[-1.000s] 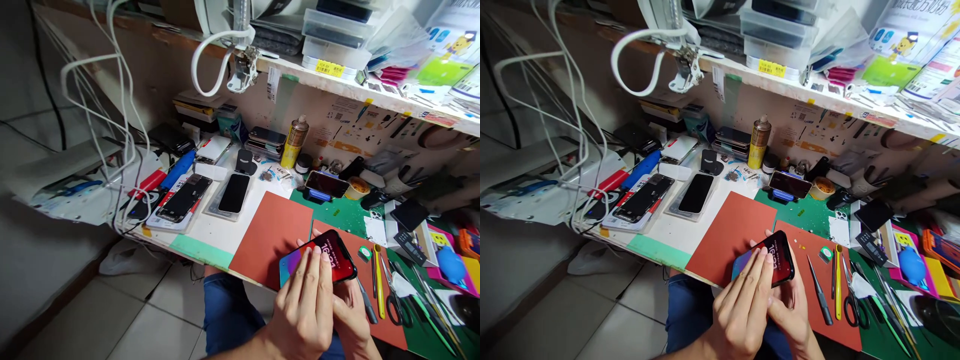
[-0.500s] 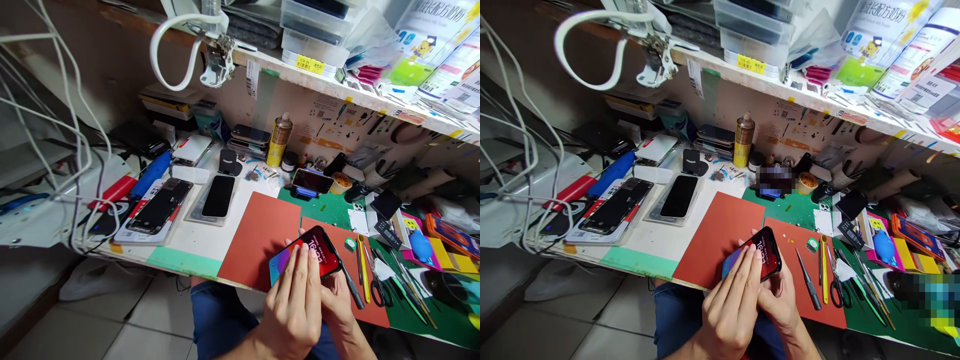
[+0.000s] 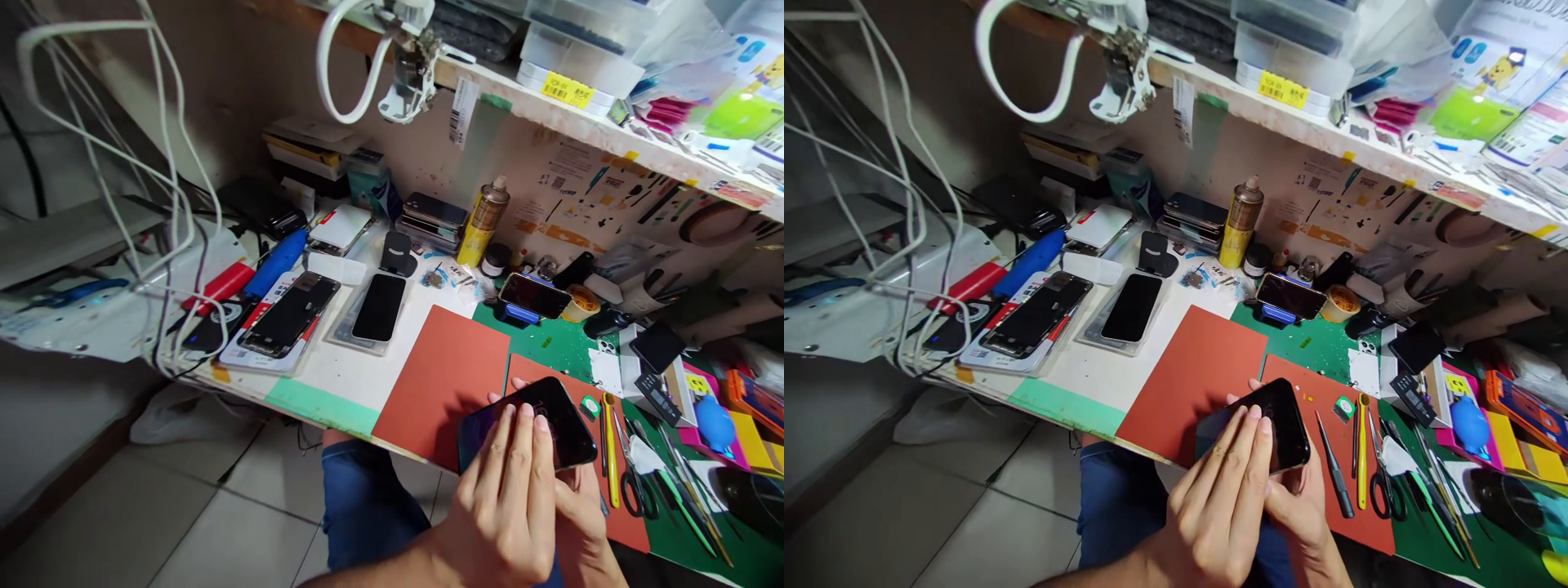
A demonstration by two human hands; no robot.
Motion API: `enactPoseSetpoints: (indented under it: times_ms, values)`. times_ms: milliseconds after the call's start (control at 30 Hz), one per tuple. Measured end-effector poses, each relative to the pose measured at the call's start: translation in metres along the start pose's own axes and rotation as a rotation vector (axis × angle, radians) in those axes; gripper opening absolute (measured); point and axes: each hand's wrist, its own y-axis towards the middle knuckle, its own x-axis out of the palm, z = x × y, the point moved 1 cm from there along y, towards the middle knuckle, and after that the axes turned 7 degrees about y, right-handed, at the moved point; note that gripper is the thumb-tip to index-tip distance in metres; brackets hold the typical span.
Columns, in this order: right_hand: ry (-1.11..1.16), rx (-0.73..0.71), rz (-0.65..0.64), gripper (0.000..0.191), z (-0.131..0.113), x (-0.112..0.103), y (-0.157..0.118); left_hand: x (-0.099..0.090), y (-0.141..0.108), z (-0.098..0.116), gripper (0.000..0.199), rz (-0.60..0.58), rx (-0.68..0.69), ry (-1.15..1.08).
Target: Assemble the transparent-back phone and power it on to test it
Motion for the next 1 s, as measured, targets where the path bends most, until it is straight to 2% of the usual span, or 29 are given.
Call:
enactPoseSetpoints:
  times_ms: [100, 167, 300, 467, 533, 567, 600, 667, 700, 800, 867, 900, 1000]
  values:
    - [0.317, 0.134, -0.016, 0.064, -0.001, 0.0, -0.003, -0.001, -0.001, 0.001, 0.044, 0.018, -0.007, 0.007]
    - [0.405, 0.17, 0.005, 0.064, -0.001, 0.001, -0.005, -0.001, -0.002, 0.001, 0.044, 0.03, -0.016, 0.009]
    - [0.444, 0.175, 0.017, 0.075, 0.002, 0.002, -0.005, -0.002, -0.002, 0.0, 0.043, 0.026, 0.011, 0.0]
    - [0.45, 0.142, -0.005, 0.077, 0.008, -0.003, -0.004, -0.001, -0.002, 0.0, 0.043, 0.034, -0.01, -0.073]
    - [0.459, 0.16, 0.036, 0.075, 0.008, -0.004, -0.002, -0.001, 0.0, -0.008, 0.038, 0.038, -0.149, -0.216]
    - [0.458, 0.182, 0.058, 0.07, 0.008, -0.004, 0.0, -0.001, 0.001, -0.015, 0.034, -0.012, -0.277, -0.343]
    - [0.45, 0.218, 0.063, 0.064, 0.007, -0.003, 0.002, 0.0, 0.001, -0.024, 0.028, -0.099, -0.439, -0.504]
    - [0.435, 0.325, 0.027, 0.048, 0.005, 0.0, 0.009, 0.005, 0.001, -0.042, 0.022, -0.39, -0.814, -0.908]
    - [0.435, 0.382, 0.001, 0.04, 0.005, 0.002, 0.012, 0.008, -0.001, -0.05, 0.02, -0.493, -0.98, -1.102]
    - [0.447, 0.491, -0.018, 0.029, 0.006, 0.008, 0.022, 0.018, -0.006, -0.071, 0.021, -0.528, -1.376, -1.444]
    - [0.457, 0.53, -0.012, 0.03, 0.008, 0.014, 0.028, 0.026, -0.013, -0.079, 0.028, -0.52, -1.516, -1.503]
    - [0.463, 0.554, -0.014, 0.032, 0.009, 0.017, 0.031, 0.03, -0.017, -0.083, 0.031, -0.534, -1.533, -1.512]
    - [0.466, 0.619, -0.018, 0.043, 0.014, 0.024, 0.042, 0.036, -0.033, -0.095, 0.04, -0.519, -1.446, -1.378]
